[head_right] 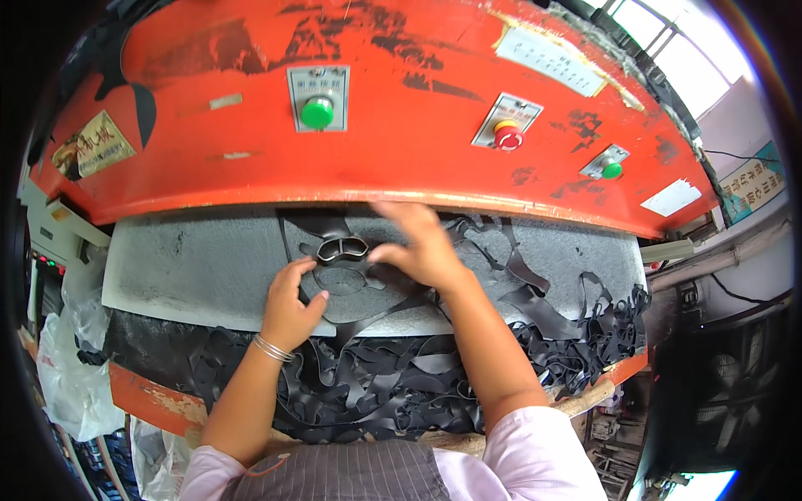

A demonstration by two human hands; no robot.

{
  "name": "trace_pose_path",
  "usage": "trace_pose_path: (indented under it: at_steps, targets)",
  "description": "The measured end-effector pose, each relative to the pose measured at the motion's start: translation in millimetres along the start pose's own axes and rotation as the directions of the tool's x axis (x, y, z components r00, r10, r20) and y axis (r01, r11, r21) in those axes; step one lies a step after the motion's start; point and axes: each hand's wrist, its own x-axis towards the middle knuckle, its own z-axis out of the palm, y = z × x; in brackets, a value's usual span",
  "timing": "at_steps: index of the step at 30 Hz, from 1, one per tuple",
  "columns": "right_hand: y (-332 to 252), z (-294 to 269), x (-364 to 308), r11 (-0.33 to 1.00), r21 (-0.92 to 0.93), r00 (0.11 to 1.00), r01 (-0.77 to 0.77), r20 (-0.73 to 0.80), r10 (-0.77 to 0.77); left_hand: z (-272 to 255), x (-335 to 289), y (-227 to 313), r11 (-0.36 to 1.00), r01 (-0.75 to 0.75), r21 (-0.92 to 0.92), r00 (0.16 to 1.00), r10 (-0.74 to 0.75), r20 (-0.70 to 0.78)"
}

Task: Cutting shoe components from leather material using a metal die and a hydraulic press machine.

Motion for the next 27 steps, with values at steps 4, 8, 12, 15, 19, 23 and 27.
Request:
trace_pose_path:
  at_steps: [4,8,12,15,19,23,27]
  targets:
    - [-22.5,-110.7,10.5,0.982,0.111,0.501,-0.153,-0.848,0.173,-48.4,40.7,34.8,0.962,-0.253,-0.103,0.953,0.229,-0.198]
    - [40.6,-221.9,-20.4,0.904,-0.011,0.184,-0.428,-0.980,0.075,-80.1,75.4,114.7,0.818,-0.559,0.134,0.676,0.543,-0.498]
    - [47.5,-248.7,-26.2,0.755,-0.071,0.285,-0.652,-0.945,0.157,-105.1,88.3,136.4,0.873,-0.476,0.108,0.813,0.484,-0.324]
    - [-18.7,-187.2,-84.2,0.890,-0.014,0.443,-0.455,-0.871,0.213,-107.4,4.8,124.0,0.947,-0.318,0.050,0.938,0.322,-0.125]
    - [-119.3,-122.6,-142.9,0.903,0.128,0.891,-0.410,-0.155,0.426,-115.7,-123.1,98.8,0.979,-0.183,0.092,0.959,0.157,0.237]
    - [-239.2,-41.2,-193.4,0.976,0.075,0.861,-0.206,0.488,0.144,-112.5,-243.7,83.1,0.999,0.022,0.029,0.929,-0.031,0.368]
    - [-285.0,27.0,-234.6,0.998,-0.061,0.875,0.007,0.484,0.024,-97.5,-275.5,87.0,0.996,-0.034,0.083,0.973,0.014,0.232]
